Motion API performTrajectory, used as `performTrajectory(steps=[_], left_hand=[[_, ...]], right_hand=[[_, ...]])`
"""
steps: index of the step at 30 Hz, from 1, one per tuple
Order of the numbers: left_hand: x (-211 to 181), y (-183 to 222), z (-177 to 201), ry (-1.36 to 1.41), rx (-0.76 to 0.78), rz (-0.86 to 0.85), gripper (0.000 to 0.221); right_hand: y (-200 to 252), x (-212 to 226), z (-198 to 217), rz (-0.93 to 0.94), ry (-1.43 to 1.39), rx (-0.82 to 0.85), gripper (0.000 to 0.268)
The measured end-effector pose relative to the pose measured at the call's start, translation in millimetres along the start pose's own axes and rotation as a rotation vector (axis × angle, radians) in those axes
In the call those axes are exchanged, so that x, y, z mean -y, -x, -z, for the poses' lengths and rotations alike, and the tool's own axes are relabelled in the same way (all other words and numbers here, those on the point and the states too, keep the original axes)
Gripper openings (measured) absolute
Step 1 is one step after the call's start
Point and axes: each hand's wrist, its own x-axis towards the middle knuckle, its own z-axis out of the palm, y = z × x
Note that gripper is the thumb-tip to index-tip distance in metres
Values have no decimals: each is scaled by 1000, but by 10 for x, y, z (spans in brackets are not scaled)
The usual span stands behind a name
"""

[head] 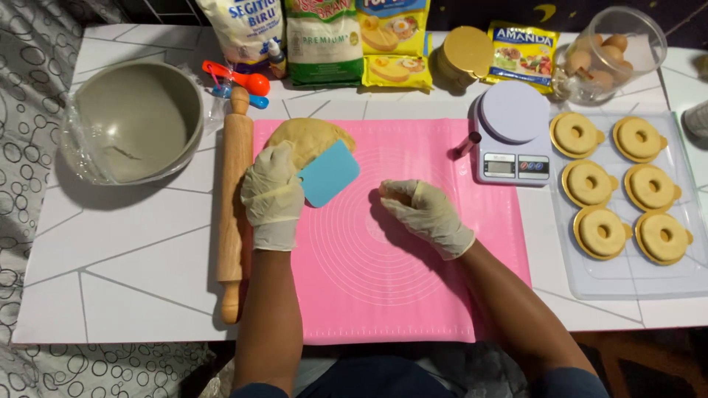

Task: Preparing donuts by rolling dough, cutting shapes with circular cutters, and arranging them on a tray.

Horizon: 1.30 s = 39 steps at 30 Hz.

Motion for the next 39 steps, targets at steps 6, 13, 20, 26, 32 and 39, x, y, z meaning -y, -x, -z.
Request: performTrajectory(steps=[6,13,20,26,32,39], left_hand=[[147,143,-115,-147,35,103,27],[156,159,114,-102,132,177,36],[218,180,119,-77,224,275,34],[208,170,73,-56,348,338,33],[255,207,124,-35,455,407,32],[334,296,246,22,567,475,30]], right_hand=[[-266,40,-231,179,556,147,54],[-888,202,-515,616,1072,221,111],[-1058,30,-699,487,1202,227,86],[-1225,-211,-663,525,951,190,104],[-1312,-366,-521,685,792,176,86],[-978,-69,-469,609,492,314,26]])
